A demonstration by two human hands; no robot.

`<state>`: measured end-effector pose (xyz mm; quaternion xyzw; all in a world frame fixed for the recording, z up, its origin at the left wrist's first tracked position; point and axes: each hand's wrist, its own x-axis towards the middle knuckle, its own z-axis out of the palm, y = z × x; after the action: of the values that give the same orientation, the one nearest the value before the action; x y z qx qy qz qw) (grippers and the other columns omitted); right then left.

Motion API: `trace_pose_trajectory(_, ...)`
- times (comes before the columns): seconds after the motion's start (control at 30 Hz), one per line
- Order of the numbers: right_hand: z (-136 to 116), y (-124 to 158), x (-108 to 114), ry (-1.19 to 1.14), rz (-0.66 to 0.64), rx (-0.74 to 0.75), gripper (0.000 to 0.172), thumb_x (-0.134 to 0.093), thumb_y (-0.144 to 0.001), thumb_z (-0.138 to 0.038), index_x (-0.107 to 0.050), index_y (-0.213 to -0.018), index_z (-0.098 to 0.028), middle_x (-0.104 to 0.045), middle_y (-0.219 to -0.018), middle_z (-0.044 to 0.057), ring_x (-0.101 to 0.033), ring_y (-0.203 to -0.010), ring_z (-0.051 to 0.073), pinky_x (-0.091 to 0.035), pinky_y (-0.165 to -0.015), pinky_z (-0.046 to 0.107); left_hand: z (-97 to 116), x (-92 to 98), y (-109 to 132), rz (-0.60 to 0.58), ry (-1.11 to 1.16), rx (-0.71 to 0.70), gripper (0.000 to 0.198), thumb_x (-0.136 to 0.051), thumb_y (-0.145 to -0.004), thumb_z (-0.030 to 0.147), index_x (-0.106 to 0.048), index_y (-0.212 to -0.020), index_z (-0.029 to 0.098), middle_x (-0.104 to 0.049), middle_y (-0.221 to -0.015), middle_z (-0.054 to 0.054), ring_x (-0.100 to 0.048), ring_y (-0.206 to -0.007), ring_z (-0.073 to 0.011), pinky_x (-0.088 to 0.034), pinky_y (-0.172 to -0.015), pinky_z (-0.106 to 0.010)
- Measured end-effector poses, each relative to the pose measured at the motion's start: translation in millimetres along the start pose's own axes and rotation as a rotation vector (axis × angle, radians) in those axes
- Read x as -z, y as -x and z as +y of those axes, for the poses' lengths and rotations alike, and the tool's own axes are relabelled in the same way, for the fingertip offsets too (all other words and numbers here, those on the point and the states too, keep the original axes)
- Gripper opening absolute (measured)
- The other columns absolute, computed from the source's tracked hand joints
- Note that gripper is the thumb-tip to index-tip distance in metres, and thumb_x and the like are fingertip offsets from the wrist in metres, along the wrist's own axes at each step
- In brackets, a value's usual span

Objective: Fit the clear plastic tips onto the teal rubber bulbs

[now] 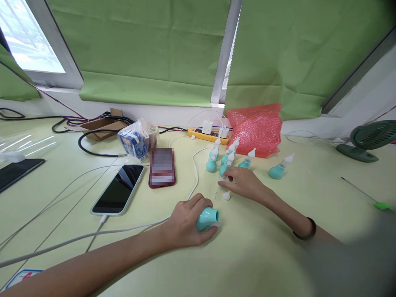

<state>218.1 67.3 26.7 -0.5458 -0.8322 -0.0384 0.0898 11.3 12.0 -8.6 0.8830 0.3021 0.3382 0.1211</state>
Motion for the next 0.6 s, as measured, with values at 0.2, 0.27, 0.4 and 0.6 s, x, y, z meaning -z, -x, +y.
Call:
trace_pose_trajectory(0.2, -15.5, 11.3, 6.3, -0.114, 0.346, 0.187, 0.027, -0.046, -0.077, -0.037, -0.055, -0.086, -0.014, -0.057, -0.076, 0.007, -0.052, -0.066, 0.015, -0.034, -0.055, 0.024, -2.2, -0.9, 0.4, 0.152, 0.198, 0.077, 0.018, -0.056, -0.071, 0.026, -0.043, -0.080, 0.018, -0.049, -0.073, -0.001, -0.048, -0.065, -0.0116, -0.039, -0.056, -0.021)
trace_pose_trajectory(0.27, -29.0, 19.1, 13.3, -0.246, 0.301, 0.329, 0.028, -0.046, -0.076, -0.039, -0.054, -0.085, -0.013, -0.056, -0.066, 0.003, -0.050, -0.059, 0.012, -0.033, -0.053, 0.023, -2.5, -0.5, -1.2, 0.264, 0.287, 0.172, 0.015, -0.055, -0.072, 0.023, -0.042, -0.079, 0.018, -0.047, -0.071, 0.000, -0.046, -0.063, -0.0105, -0.038, -0.057, -0.021)
trace_pose_trajectory(0.4, -52.6, 30.5, 13.6, -0.266, 0.095, 0.426, 0.033, -0.046, -0.075, -0.046, -0.054, -0.076, -0.014, -0.055, -0.060, 0.002, -0.049, -0.054, 0.011, -0.029, -0.050, 0.023, -1.6, -0.7, -3.6, 0.382, 0.404, 0.332, 0.017, -0.056, -0.072, 0.024, -0.041, -0.080, 0.018, -0.045, -0.071, 0.002, -0.044, -0.063, -0.0097, -0.039, -0.058, -0.021)
trace_pose_trajectory(0.6, -61.1, 32.9, -12.1, -0.191, 0.141, 0.430, 0.037, -0.031, -0.083, -0.039, -0.047, -0.061, -0.015, -0.051, -0.051, 0.001, -0.044, -0.046, 0.010, -0.021, -0.046, 0.024, -0.8, -0.2, -5.7, 0.378, 0.514, 0.469, 0.018, -0.054, -0.073, 0.029, -0.041, -0.079, 0.018, -0.044, -0.068, 0.003, -0.044, -0.060, -0.0093, -0.039, -0.055, -0.020)
